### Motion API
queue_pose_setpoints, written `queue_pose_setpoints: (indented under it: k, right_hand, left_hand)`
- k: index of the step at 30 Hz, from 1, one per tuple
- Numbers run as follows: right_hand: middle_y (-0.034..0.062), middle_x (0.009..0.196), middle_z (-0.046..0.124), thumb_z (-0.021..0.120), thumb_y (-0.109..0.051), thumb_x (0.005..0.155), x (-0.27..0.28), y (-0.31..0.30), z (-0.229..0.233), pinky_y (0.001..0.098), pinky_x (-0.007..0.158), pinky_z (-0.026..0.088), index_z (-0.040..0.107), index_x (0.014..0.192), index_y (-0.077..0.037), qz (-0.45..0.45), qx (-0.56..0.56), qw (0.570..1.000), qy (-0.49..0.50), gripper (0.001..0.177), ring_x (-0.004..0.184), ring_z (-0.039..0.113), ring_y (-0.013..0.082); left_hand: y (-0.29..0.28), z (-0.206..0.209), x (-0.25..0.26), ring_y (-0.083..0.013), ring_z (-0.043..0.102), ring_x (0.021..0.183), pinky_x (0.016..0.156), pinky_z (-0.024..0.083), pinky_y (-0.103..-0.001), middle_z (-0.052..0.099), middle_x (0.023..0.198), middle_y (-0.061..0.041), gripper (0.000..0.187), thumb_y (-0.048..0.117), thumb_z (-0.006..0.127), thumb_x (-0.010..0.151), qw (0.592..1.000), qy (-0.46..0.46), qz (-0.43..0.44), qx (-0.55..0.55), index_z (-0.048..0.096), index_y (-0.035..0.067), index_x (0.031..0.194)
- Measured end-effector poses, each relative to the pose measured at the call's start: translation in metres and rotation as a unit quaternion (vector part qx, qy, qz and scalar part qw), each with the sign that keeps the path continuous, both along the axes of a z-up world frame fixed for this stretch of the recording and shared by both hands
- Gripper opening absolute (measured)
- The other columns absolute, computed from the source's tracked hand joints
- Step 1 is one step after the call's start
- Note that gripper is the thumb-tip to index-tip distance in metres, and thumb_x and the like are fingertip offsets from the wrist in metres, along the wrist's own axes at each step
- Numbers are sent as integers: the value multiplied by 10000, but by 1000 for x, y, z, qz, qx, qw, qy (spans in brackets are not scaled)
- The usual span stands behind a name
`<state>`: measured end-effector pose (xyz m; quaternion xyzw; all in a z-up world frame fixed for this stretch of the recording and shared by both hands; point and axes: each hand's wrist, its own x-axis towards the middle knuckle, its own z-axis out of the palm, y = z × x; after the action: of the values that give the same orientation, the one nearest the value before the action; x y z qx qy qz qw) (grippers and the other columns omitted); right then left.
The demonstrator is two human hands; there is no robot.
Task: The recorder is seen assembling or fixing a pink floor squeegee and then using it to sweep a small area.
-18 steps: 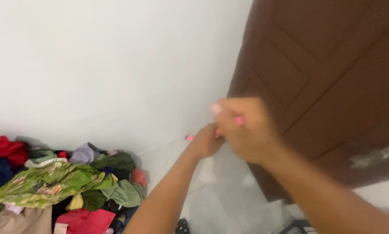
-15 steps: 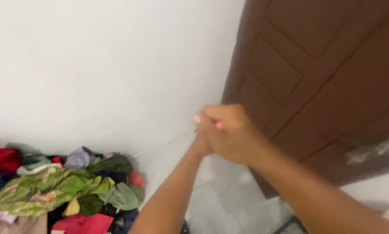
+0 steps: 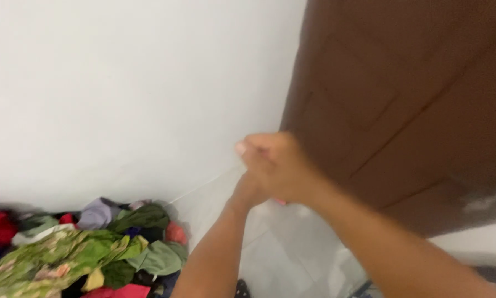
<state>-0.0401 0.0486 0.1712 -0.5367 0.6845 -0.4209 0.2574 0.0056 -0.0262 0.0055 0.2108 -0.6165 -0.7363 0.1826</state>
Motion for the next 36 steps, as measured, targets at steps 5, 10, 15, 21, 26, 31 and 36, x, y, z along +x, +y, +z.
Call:
queue_pose_setpoints:
  k: [5, 10, 15, 21, 26, 31, 36]
  right_hand:
    - [-16, 536, 489, 518, -256, 1010, 10, 1, 14, 272, 446, 424, 470, 621, -59, 30, -29, 996, -73, 439, 482, 493, 68]
    - [-10, 548, 520, 504, -259, 1017, 23, 14, 39, 263, 465, 419, 526, 620, -66, 57, -42, 995, -64, 442, 491, 500, 62]
    - [-7, 619, 512, 495, -242, 1067, 43, 32, 71, 259, 504, 471, 506, 668, -65, 212, -99, 969, -83, 437, 571, 485, 51]
    - [-22, 646, 560, 597, -220, 985, 60, 36, 52, 252, 529, 461, 525, 710, -61, 306, -128, 941, -62, 325, 616, 515, 66]
    - [-16, 686, 502, 601, -225, 1011, 69, 20, -23, 261, 581, 401, 507, 727, -52, 324, -162, 926, -110, 345, 667, 448, 72]
    - [-26, 591, 472, 548, -229, 1006, 61, 19, -85, 274, 516, 340, 531, 638, -53, 283, -31, 936, -206, 408, 568, 396, 76]
    - [0, 514, 405, 501, -243, 1044, 48, 27, -66, 300, 490, 317, 415, 542, -75, 275, -3, 918, -284, 537, 511, 336, 108]
  left_hand:
    - [-10, -14, 34, -393, 686, 906, 784, 523, -493, 754, 927, -180, 284, 314, 608, 855, 922, -214, 21, -321, 736, 76, 941]
    - [7, 16, 69, -404, 686, 877, 786, 525, -503, 738, 900, -180, 268, 292, 638, 760, 928, -233, 85, -280, 735, 60, 850]
    - [27, 48, 95, -410, 702, 854, 769, 527, -504, 733, 857, -200, 292, 301, 619, 777, 914, -228, 137, -305, 735, 52, 875]
    - [39, 76, 119, -334, 746, 830, 734, 556, -465, 743, 912, -180, 310, 266, 494, 953, 938, -174, 177, -241, 653, 33, 1081]
    - [2, -32, 133, -300, 716, 1039, 866, 553, -427, 730, 1099, -164, 319, 268, 540, 1014, 931, -91, 220, -277, 594, 21, 1209]
    - [5, -123, 158, -341, 640, 1140, 927, 498, -440, 690, 1200, -186, 474, 192, 696, 835, 916, -208, 173, -295, 601, 46, 1276]
    - [22, -79, 158, -366, 662, 1113, 940, 515, -428, 713, 1174, -175, 321, 250, 665, 912, 918, -241, 101, -300, 701, 98, 1192]
